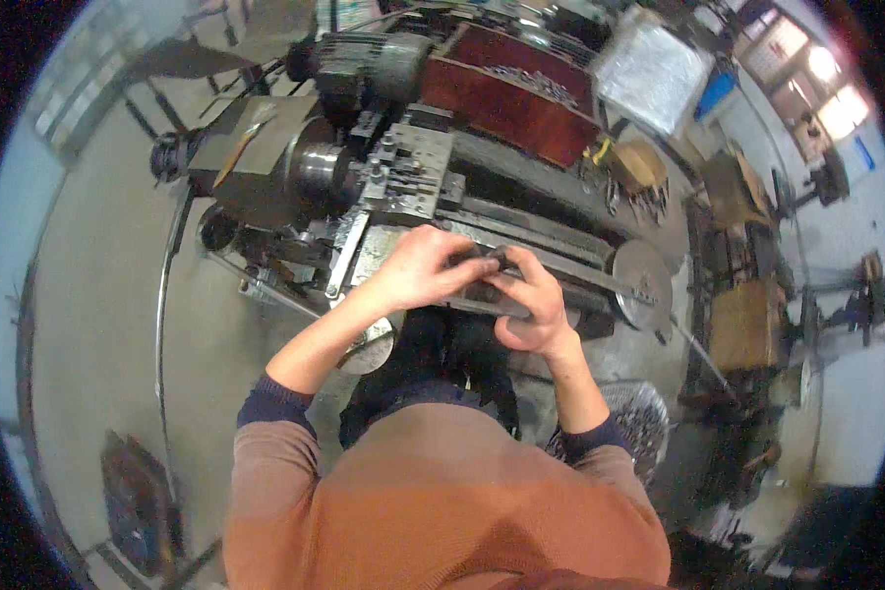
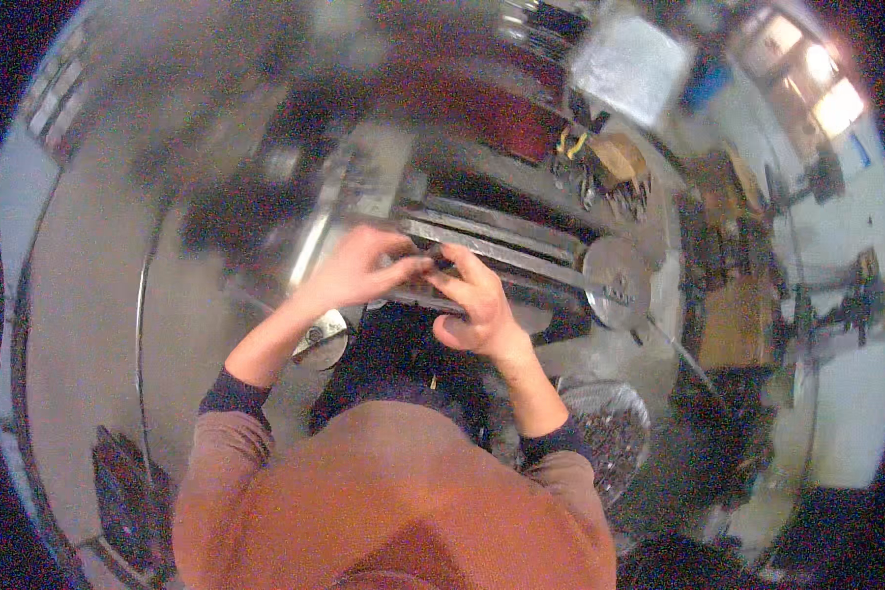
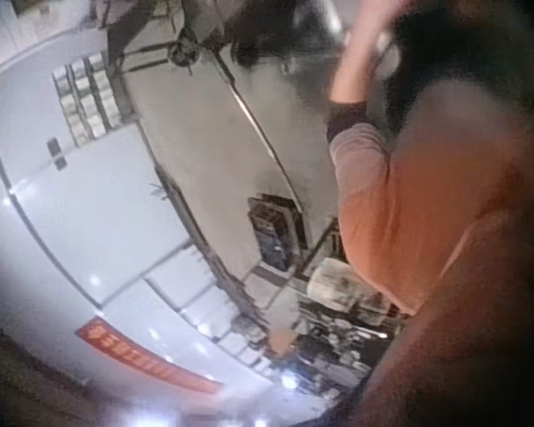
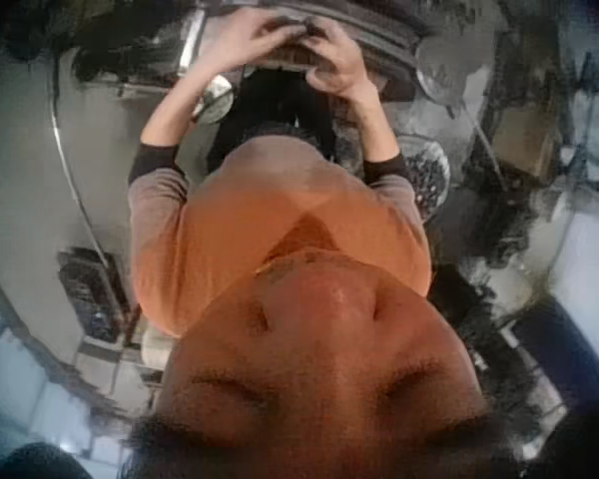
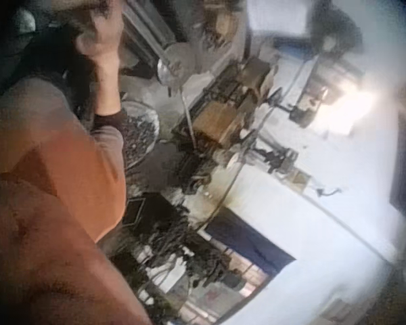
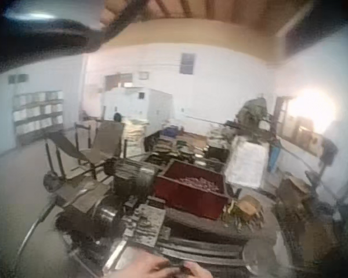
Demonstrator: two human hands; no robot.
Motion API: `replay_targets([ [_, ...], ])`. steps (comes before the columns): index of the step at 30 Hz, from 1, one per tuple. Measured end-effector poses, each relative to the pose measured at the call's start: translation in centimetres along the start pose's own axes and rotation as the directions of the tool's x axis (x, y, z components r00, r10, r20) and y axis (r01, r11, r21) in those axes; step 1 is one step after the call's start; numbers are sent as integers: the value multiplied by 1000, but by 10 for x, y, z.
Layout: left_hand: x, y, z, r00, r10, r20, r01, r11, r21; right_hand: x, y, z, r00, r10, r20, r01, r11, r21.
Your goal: The person operates a metal lathe in a workshop, repeatedly loading small cylindrical metal parts into the chuck, machining them, and removing the finished pieces. The person uses both hands to manipulate the parts and machine controls, placing completed parts into a nearby container.
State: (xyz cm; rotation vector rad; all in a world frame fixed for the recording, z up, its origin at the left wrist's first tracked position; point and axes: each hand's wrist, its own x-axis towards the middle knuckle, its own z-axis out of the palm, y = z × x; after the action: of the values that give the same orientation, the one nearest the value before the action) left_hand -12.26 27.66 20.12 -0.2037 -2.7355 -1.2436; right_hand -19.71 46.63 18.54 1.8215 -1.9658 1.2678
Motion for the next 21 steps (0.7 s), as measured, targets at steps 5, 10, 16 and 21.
replay_targets([
  [5,-7,-18,1,994,55,-94,-62,995,-74,17,6,11,996,-8,93,9,1000,-10],
  [10,-19,-36,-9,968,105,-228,-126,989,-81,50,11,20,965,-47,258,36,998,48],
  [16,-42,-59,-49,961,-63,-269,30,992,-125,111,18,41,902,-172,395,125,982,142],
  [21,-92,-67,-113,891,-126,-437,193,975,113,174,41,95,870,-311,382,314,948,56],
])
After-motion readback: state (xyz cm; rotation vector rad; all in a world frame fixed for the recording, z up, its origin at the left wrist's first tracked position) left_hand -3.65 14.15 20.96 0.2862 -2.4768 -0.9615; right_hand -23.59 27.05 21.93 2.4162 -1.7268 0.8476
